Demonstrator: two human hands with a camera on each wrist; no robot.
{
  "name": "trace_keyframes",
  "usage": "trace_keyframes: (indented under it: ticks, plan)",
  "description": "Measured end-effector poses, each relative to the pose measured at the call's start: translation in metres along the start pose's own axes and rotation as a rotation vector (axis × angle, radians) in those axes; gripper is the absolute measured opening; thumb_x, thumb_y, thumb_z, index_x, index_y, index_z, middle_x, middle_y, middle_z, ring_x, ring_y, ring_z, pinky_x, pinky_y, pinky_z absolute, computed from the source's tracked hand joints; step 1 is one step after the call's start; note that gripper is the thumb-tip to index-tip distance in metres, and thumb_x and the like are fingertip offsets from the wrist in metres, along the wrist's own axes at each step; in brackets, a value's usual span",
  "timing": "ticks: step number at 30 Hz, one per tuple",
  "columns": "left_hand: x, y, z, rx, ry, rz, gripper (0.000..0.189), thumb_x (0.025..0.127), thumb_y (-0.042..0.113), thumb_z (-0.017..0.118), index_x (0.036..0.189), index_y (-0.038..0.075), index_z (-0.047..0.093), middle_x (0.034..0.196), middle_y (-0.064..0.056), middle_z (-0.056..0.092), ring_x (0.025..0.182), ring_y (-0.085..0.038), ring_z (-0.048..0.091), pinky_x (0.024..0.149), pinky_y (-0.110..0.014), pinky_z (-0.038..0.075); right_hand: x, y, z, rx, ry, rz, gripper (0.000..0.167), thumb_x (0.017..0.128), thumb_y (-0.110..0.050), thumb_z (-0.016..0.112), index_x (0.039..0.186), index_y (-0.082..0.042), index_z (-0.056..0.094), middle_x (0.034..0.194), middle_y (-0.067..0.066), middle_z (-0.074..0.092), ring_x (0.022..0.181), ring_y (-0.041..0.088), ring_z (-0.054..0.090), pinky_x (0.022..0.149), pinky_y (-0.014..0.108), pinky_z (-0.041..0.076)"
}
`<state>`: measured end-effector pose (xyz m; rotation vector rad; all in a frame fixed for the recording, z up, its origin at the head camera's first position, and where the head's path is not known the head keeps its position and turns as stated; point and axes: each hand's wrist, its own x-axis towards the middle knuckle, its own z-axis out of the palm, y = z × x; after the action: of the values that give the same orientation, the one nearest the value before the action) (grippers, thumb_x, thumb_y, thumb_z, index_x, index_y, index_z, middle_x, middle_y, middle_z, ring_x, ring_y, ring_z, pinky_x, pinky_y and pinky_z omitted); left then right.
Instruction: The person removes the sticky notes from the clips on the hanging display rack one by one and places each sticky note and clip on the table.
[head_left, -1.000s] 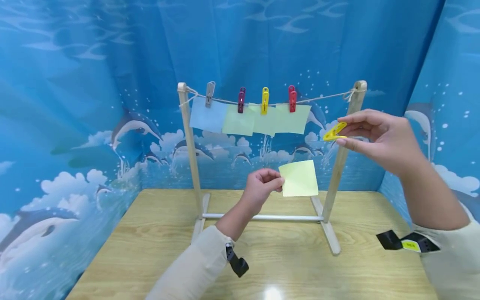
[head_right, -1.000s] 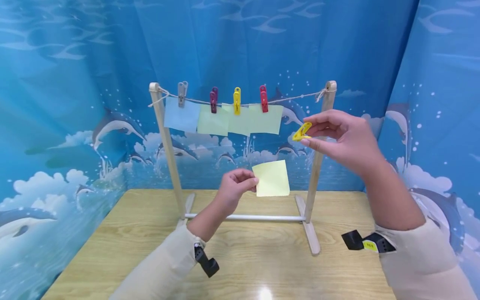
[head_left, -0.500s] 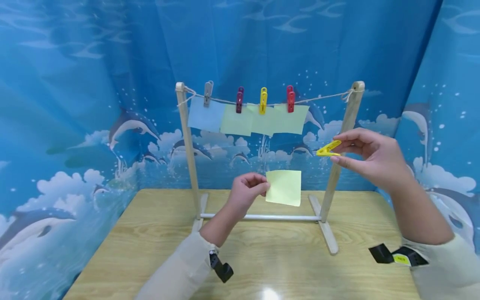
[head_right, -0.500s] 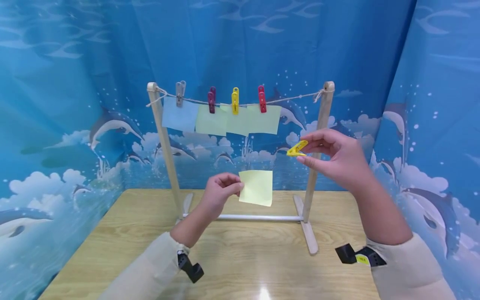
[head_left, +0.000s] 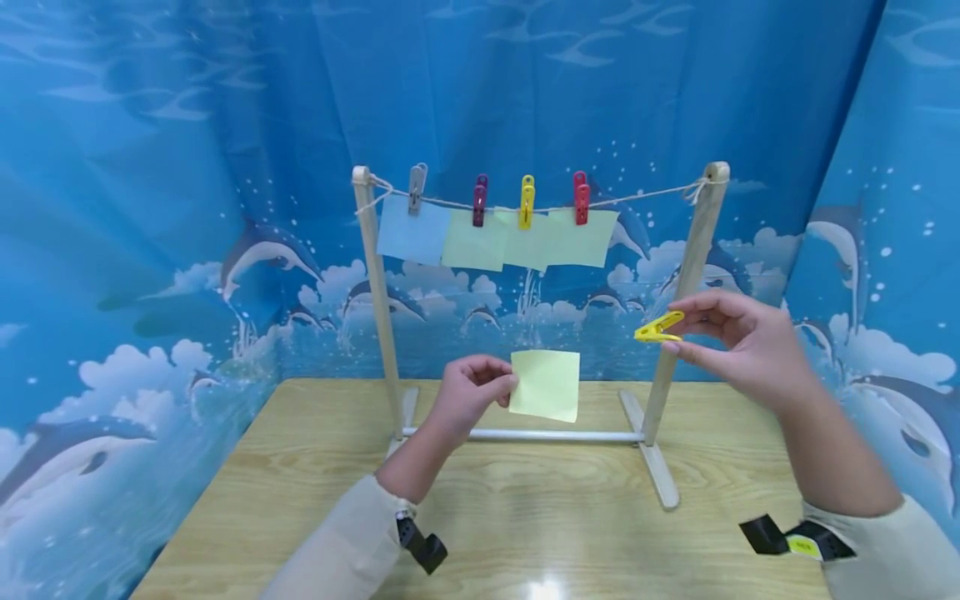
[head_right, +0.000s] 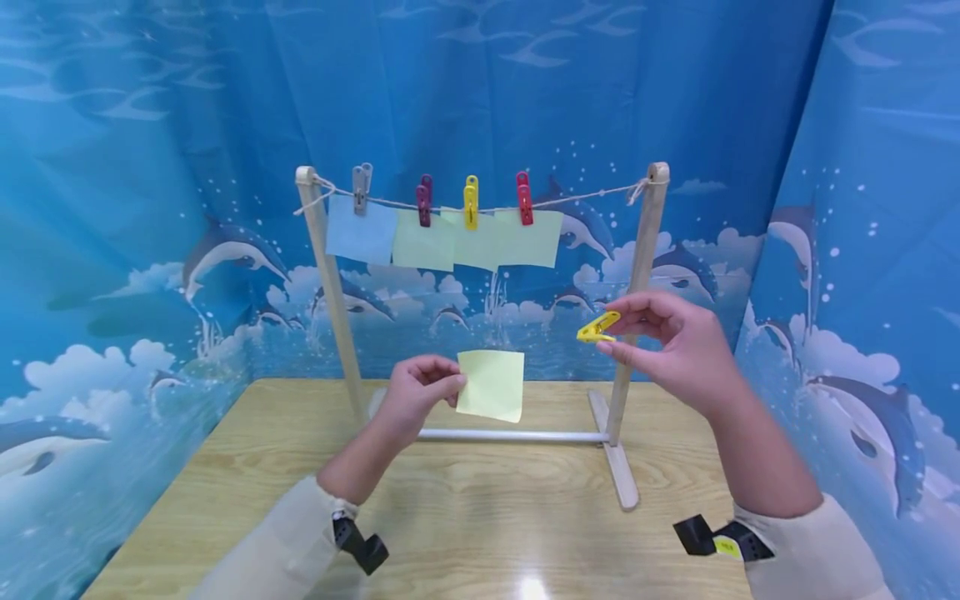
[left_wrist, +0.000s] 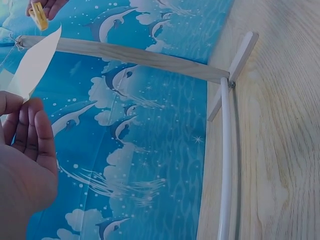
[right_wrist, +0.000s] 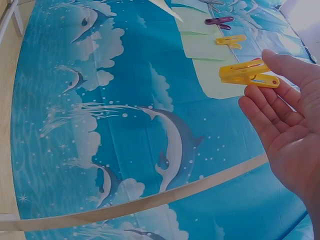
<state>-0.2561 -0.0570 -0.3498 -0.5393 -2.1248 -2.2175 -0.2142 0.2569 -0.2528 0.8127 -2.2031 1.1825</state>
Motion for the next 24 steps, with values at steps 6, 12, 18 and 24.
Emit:
trace_keyframes:
  ticks: [6,12,18,24]
  plan:
    - [-0.007,0.0,-0.007,-0.027,-0.016,0.004,0.014,0.089,0.007,0.069,0.095,-0.006,0.067,0.08,-0.011,0.065,0.065,-0.018,0.059,0.064,-0.029,0.055,-0.011,0.002,0.003,0.017,0.014,-0.02,0.036,0.078,0.02,0.069,0.111,0.009,0.062,0.103,0.002,0.065,0.091,0.009,0.067,0.078,0.015,0.053]
    - [-0.014,0.0,-0.016,-0.022,-0.001,-0.002,0.014,0.088,0.005,0.071,0.095,-0.006,0.068,0.082,-0.012,0.067,0.066,-0.018,0.06,0.063,-0.027,0.056,-0.023,0.005,0.006,0.014,0.03,-0.046,0.036,0.077,0.022,0.069,0.109,0.01,0.061,0.104,0.005,0.065,0.091,0.012,0.067,0.08,0.015,0.053]
    - [-0.022,-0.003,-0.028,-0.035,0.007,-0.007,0.014,0.088,0.004,0.071,0.096,-0.006,0.067,0.084,-0.011,0.067,0.068,-0.018,0.06,0.064,-0.027,0.056,-0.032,0.012,0.012,0.004,0.053,-0.058,0.043,0.075,0.022,0.07,0.116,0.01,0.062,0.104,0.007,0.064,0.09,0.011,0.066,0.081,0.014,0.052]
    - [-0.029,-0.004,-0.039,-0.031,0.033,-0.038,0.014,0.088,0.002,0.07,0.098,-0.006,0.067,0.086,-0.01,0.066,0.068,-0.018,0.06,0.064,-0.027,0.056,-0.04,0.017,0.013,0.013,0.076,-0.041,0.037,0.076,0.023,0.069,0.111,0.012,0.063,0.102,0.008,0.063,0.089,0.013,0.064,0.08,0.014,0.052]
